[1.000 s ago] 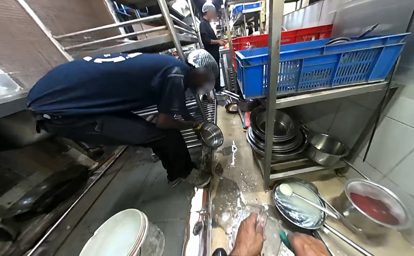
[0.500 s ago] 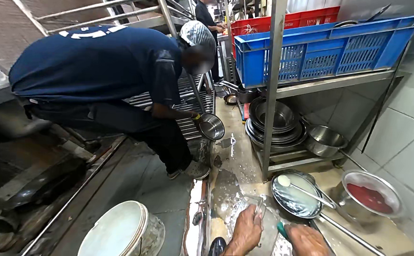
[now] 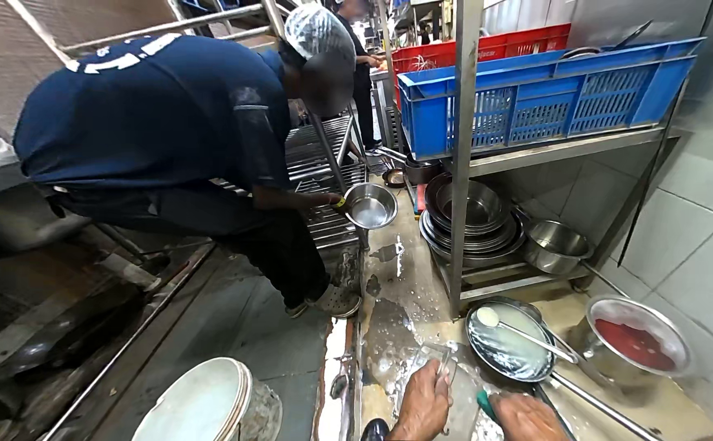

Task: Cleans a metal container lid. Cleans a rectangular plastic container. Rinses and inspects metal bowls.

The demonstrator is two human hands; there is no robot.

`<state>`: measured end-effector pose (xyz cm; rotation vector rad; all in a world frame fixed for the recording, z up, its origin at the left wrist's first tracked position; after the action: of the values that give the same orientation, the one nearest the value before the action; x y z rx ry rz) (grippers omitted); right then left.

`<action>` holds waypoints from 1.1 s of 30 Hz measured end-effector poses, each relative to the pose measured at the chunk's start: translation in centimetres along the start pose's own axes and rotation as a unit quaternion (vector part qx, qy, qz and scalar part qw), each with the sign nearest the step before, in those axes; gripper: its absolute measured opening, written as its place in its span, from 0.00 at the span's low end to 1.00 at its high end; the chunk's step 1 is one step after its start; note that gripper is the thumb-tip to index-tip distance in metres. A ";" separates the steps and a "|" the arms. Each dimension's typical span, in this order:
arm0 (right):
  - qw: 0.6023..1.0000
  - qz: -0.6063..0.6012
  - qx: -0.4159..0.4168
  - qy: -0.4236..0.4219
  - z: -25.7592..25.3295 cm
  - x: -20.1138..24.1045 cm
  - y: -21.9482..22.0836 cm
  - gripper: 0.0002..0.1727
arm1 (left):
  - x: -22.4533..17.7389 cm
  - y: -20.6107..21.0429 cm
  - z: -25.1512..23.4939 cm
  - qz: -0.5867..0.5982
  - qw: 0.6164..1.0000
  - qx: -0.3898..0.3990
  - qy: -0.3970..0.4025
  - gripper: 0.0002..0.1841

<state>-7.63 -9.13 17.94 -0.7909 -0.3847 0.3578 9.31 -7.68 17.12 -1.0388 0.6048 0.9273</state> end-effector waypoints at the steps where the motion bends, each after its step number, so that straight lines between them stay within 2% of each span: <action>1: 1.000 0.001 0.002 0.000 0.0 0.0 0.1 0.16 | 0.0 0.0 0.0 0.001 1.000 0.000 -0.002 0.15; 4: 1.000 0.000 0.002 0.001 0.5 0.3 -0.4 0.16 | 0.0 0.1 0.1 -0.001 1.000 0.003 -0.007 0.15; 7: 0.999 -0.016 0.043 0.021 3.4 1.9 -2.8 0.20 | -0.4 -0.1 0.4 0.005 1.000 0.001 -0.003 0.16; 24: 1.000 0.004 -0.001 -0.005 0.0 0.0 0.2 0.16 | 0.0 0.2 0.1 -0.005 1.000 0.005 -0.006 0.14; 33: 1.000 0.007 0.012 -0.004 0.9 0.7 -0.7 0.19 | -0.5 0.2 0.5 0.001 1.000 0.010 0.001 0.15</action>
<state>-7.36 -8.73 19.18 -0.7686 -0.3807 0.3786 8.90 -7.38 17.69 -1.0224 0.6162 0.9206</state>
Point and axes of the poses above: each hand's wrist, its own z-axis away from the middle knuckle, its own y-axis out of the palm, x = y × z, the point moved 8 cm from there along -z, towards the middle knuckle, and after that the axes turned 6 degrees about x, right-handed, at the moved point
